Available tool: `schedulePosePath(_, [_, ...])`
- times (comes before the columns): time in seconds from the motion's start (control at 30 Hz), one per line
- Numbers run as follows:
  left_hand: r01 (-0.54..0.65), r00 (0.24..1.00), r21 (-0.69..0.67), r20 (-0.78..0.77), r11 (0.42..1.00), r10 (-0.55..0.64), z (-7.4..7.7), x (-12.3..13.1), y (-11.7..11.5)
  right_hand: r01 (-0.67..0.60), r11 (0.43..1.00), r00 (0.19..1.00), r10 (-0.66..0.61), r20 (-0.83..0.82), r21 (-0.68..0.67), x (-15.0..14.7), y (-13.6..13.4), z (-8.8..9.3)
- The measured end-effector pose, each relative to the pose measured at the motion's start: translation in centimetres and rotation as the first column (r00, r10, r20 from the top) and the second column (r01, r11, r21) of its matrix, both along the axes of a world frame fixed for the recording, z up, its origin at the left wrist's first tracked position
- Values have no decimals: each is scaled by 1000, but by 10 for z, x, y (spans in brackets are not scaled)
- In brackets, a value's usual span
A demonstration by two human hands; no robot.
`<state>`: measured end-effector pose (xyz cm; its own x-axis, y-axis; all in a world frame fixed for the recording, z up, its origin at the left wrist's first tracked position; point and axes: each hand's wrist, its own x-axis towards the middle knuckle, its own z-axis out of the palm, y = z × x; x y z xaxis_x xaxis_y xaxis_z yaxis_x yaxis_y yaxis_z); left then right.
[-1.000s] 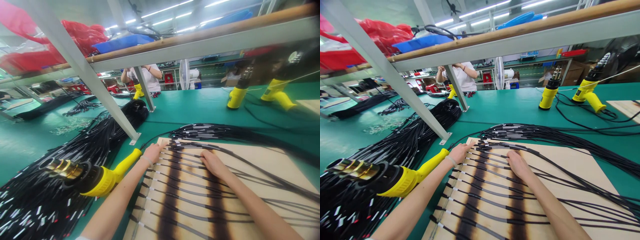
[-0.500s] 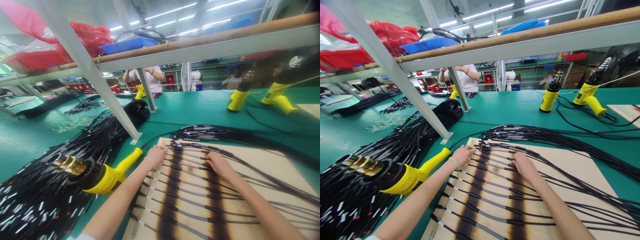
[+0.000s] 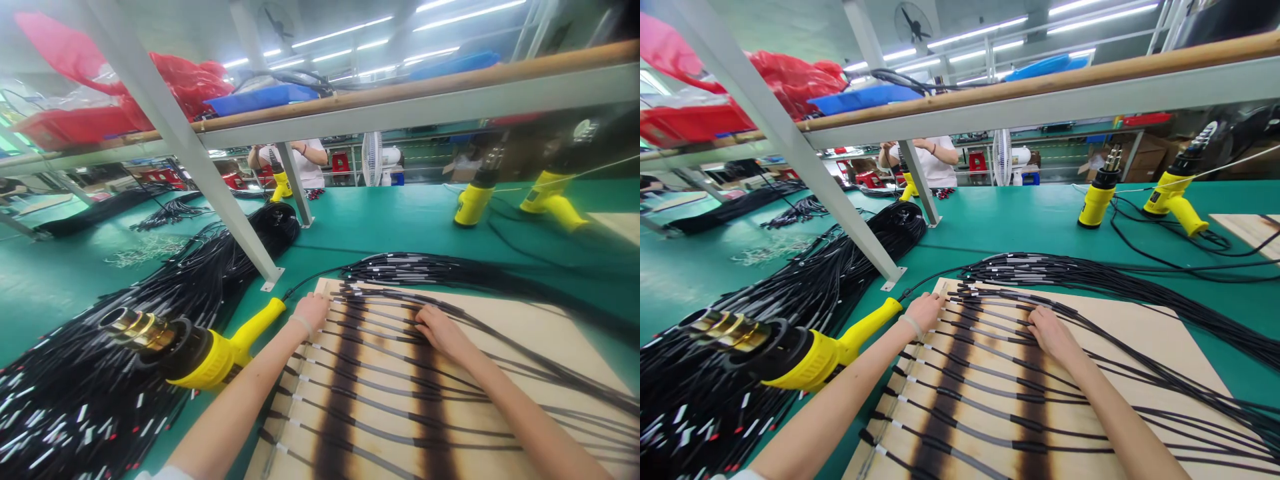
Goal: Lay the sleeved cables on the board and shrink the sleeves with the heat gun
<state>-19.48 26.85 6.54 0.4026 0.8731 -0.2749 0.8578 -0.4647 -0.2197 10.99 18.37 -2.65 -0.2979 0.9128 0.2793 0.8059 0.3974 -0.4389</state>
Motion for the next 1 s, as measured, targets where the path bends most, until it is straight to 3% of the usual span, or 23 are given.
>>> schedulePosePath(0.43, [-223, 974, 116, 71, 968, 216, -10, 21, 5, -24, 999, 999, 22, -37, -34, 2, 1, 0])
schedulePosePath(0.6, [-223, 973, 120, 86, 967, 213, -13, 16, 11, -11, 999, 999, 9, -38, -34, 1, 1, 3])
schedulePosePath(0.73, [-217, 974, 125, 97, 968, 205, -15, 12, 14, 77, 997, 997, -78, -18, -20, -2, 5, 10])
schedulePosePath(1.0, [-187, 980, 143, 102, 972, 173, -13, 10, 17, 187, 979, 970, -170, 176, -84, -17, 23, 24])
